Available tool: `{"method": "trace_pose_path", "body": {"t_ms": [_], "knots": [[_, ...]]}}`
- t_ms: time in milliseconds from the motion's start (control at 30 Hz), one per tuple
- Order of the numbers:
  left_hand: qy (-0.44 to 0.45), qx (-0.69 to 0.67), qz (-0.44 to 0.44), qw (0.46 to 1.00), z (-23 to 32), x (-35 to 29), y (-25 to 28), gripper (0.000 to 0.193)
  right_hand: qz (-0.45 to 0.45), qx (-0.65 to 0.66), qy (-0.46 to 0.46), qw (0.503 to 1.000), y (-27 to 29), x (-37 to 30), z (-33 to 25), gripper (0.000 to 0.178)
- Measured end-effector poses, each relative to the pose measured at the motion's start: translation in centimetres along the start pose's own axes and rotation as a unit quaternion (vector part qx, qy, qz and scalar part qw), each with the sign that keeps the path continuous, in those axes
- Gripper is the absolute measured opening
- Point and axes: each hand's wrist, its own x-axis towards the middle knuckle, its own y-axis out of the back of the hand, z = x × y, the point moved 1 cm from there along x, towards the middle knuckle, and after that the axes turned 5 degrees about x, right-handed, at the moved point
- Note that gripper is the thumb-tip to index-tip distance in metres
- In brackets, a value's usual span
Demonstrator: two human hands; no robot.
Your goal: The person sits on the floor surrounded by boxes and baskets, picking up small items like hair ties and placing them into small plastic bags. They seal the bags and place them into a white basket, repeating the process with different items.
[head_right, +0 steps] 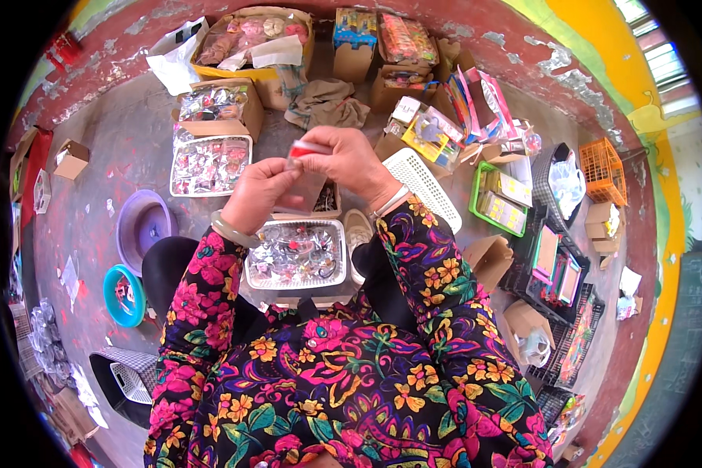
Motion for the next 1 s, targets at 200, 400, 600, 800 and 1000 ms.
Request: {"method": "trace_pose_path", "body": {"t_ms": [200, 400, 600, 800, 1000], "knots": [[-0.028, -0.223, 0.002, 0.974, -0.2, 0.2, 0.3, 0.021, 0.061, 0.083, -0.009, 0.995, 0.3, 0.7, 1.6, 0.018], [-0.004, -0.254, -0.022, 0.967, 0.0, -0.1, 0.4, 0.025, 0.067, 0.035, 0.029, 0.997, -0.6, 0.8, 1.8, 0.015], [-0.012, -0.270, -0.009, 0.963, -0.2, 0.1, 0.0, 0.025, 0.054, 0.141, -0.029, 0.988, -0.7, 0.8, 1.8, 0.016], [-0.018, -0.268, 0.015, 0.963, -0.5, 0.2, 0.0, 0.026, 0.080, -0.042, 0.058, 0.994, -1.0, 0.7, 1.2, 0.015], [-0.015, -0.274, 0.048, 0.960, -0.6, 0.3, -0.2, 0.024, 0.104, -0.160, 0.119, 0.974, -1.4, 0.7, 1.1, 0.015]]}}
